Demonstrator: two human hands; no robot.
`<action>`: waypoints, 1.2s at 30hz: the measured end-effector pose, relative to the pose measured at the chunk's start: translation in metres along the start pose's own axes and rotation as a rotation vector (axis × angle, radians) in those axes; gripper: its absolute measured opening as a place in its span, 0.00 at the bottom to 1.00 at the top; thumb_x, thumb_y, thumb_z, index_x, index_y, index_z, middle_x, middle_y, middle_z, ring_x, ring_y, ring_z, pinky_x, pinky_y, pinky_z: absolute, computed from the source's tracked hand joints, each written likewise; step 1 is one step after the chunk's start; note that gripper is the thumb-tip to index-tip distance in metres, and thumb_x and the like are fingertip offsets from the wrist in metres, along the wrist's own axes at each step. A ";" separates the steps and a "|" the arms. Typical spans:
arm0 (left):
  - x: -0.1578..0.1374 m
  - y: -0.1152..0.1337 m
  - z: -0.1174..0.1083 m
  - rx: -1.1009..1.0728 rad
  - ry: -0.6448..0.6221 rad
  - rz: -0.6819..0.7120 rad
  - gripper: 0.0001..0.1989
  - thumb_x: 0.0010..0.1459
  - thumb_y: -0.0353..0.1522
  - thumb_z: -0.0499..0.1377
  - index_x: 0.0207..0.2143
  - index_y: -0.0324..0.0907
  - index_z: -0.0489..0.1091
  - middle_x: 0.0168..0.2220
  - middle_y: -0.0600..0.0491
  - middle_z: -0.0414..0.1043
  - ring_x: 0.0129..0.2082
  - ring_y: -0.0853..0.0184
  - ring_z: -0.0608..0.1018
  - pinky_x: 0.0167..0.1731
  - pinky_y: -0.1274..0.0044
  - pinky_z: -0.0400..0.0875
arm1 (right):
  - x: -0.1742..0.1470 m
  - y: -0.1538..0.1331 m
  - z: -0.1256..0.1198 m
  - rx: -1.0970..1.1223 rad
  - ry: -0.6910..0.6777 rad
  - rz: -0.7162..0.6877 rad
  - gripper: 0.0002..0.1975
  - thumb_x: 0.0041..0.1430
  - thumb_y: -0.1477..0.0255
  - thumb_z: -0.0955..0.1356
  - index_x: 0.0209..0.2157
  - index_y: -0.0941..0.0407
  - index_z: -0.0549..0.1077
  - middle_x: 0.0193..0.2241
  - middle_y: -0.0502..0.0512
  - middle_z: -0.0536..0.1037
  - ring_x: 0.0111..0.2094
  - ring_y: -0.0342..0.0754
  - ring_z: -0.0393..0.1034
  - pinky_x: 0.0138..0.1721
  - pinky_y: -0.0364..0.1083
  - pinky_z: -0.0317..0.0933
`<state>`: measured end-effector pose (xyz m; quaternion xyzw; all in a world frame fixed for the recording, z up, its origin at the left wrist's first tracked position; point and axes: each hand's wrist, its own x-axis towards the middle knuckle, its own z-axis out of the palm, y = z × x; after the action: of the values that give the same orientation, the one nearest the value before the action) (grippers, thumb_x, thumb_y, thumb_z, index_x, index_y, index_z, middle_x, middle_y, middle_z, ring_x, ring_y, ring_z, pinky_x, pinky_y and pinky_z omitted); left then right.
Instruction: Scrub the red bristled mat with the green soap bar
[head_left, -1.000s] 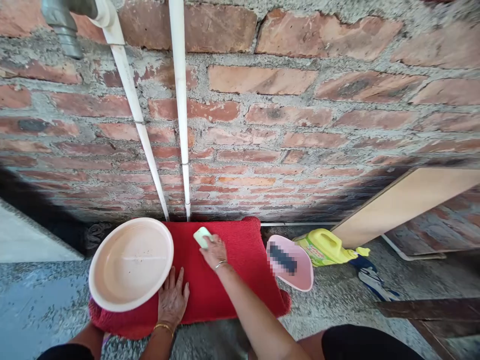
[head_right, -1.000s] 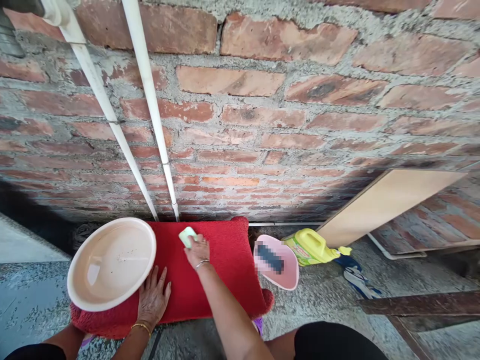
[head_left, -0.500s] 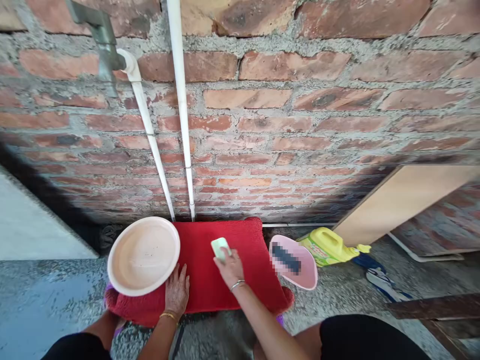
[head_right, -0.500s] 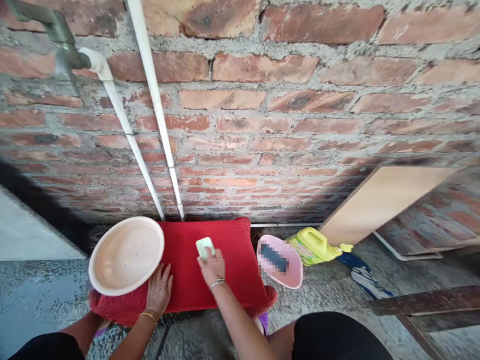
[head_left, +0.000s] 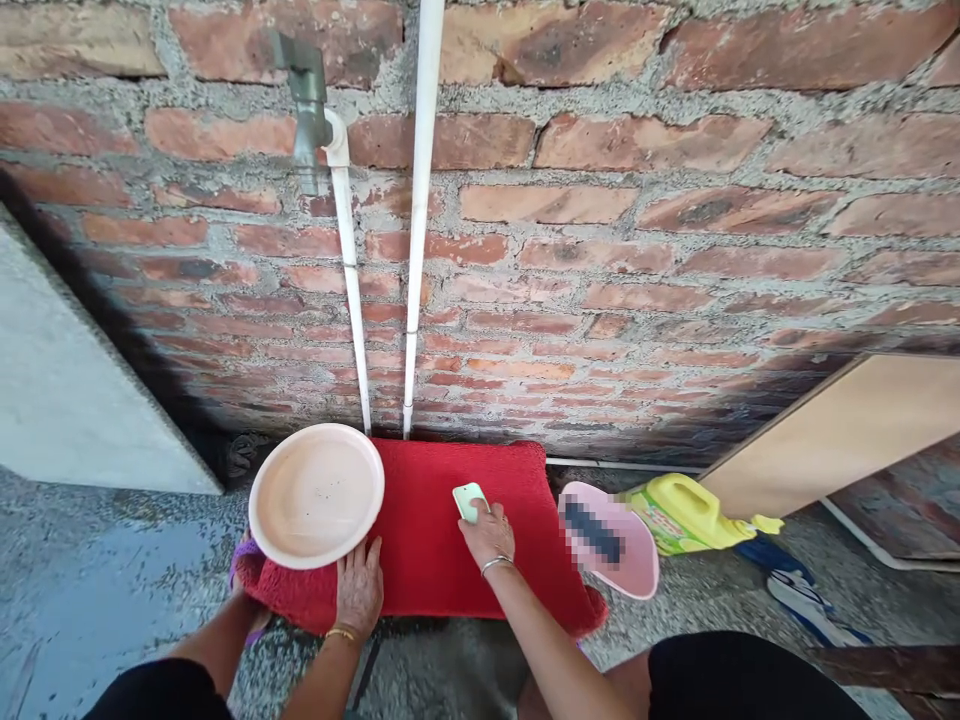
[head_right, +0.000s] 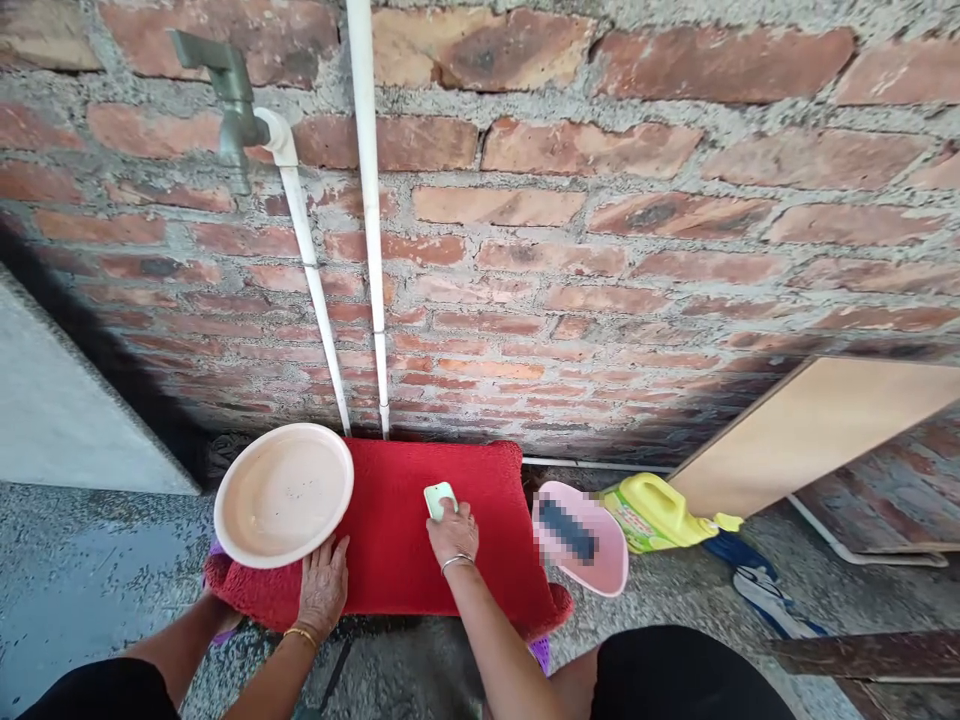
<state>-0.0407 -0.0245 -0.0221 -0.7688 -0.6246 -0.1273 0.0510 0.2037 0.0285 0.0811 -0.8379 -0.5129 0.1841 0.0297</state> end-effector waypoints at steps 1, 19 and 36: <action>0.000 0.001 0.001 -0.011 0.000 -0.001 0.21 0.57 0.26 0.51 0.52 0.43 0.71 0.52 0.43 0.71 0.54 0.56 0.71 0.56 0.60 0.62 | -0.001 -0.004 0.000 0.013 0.014 -0.015 0.21 0.55 0.66 0.67 0.52 0.53 0.70 0.45 0.61 0.69 0.45 0.57 0.68 0.47 0.51 0.58; 0.017 0.016 -0.007 0.011 -0.029 0.022 0.21 0.63 0.33 0.47 0.55 0.43 0.69 0.54 0.41 0.70 0.51 0.54 0.73 0.53 0.58 0.63 | 0.025 0.106 -0.025 0.149 0.086 0.175 0.23 0.53 0.66 0.68 0.51 0.54 0.70 0.44 0.58 0.70 0.45 0.55 0.68 0.49 0.50 0.58; 0.034 0.027 -0.051 0.100 -0.358 -0.023 0.23 0.64 0.32 0.46 0.60 0.45 0.64 0.59 0.43 0.65 0.57 0.55 0.68 0.55 0.63 0.63 | -0.016 0.213 -0.027 0.374 0.104 0.546 0.19 0.53 0.61 0.65 0.43 0.57 0.72 0.34 0.60 0.76 0.36 0.55 0.74 0.36 0.50 0.65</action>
<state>-0.0148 -0.0107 0.0382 -0.7686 -0.6378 0.0424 -0.0244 0.3875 -0.0820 0.0593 -0.9327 -0.2247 0.2331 0.1585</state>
